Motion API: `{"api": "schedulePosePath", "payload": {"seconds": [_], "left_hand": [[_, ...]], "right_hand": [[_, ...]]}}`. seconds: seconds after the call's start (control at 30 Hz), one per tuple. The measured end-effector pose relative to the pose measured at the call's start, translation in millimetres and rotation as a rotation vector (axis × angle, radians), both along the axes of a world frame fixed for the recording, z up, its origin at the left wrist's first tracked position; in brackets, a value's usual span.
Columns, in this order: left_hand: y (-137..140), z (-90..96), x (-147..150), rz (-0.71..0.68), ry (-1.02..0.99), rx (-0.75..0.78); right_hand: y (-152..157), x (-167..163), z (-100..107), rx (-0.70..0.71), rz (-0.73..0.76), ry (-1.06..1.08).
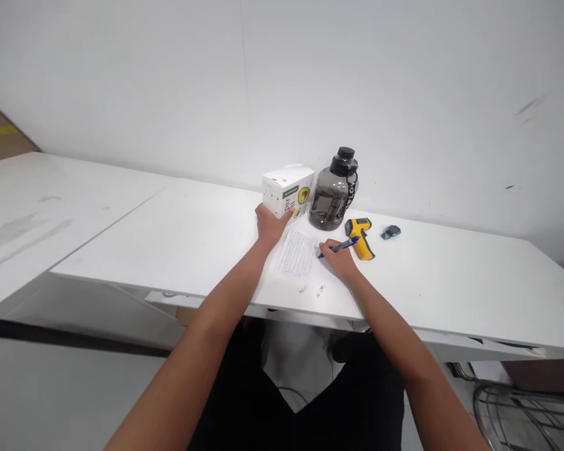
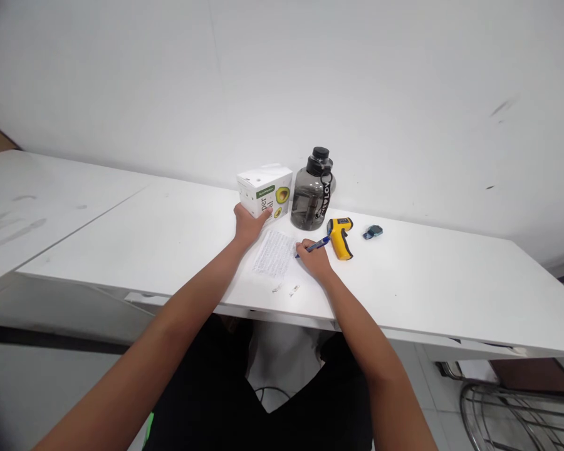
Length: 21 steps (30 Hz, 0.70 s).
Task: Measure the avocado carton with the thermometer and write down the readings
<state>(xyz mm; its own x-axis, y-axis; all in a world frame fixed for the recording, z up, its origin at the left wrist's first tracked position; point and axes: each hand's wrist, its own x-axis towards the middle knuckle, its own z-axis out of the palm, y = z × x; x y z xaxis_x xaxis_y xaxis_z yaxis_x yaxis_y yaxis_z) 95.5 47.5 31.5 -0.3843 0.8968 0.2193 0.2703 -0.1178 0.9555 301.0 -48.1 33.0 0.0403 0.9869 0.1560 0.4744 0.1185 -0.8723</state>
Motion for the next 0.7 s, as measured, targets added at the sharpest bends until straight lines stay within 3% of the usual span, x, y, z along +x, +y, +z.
{"api": "schedulePosePath", "payload": {"seconds": [0.17, 0.33, 0.53, 0.7], "left_hand": [[1.0, -0.9, -0.2, 0.0, -0.007, 0.003], [-0.8, 0.7, -0.6, -0.007, -0.008, -0.009], [-0.8, 0.1, -1.2, -0.007, -0.009, 0.002], [-0.6, 0.3, -1.7, 0.004, -0.008, 0.012]], "right_hand": [[0.8, 1.4, -1.5, -0.022, 0.009, 0.02], [-0.2, 5.7, 1.4, 0.076, -0.044, -0.001], [2.7, 13.5, -2.3, 0.163, -0.042, -0.235], [8.4, 16.2, -8.8, 0.158, -0.033, -0.388]]}}
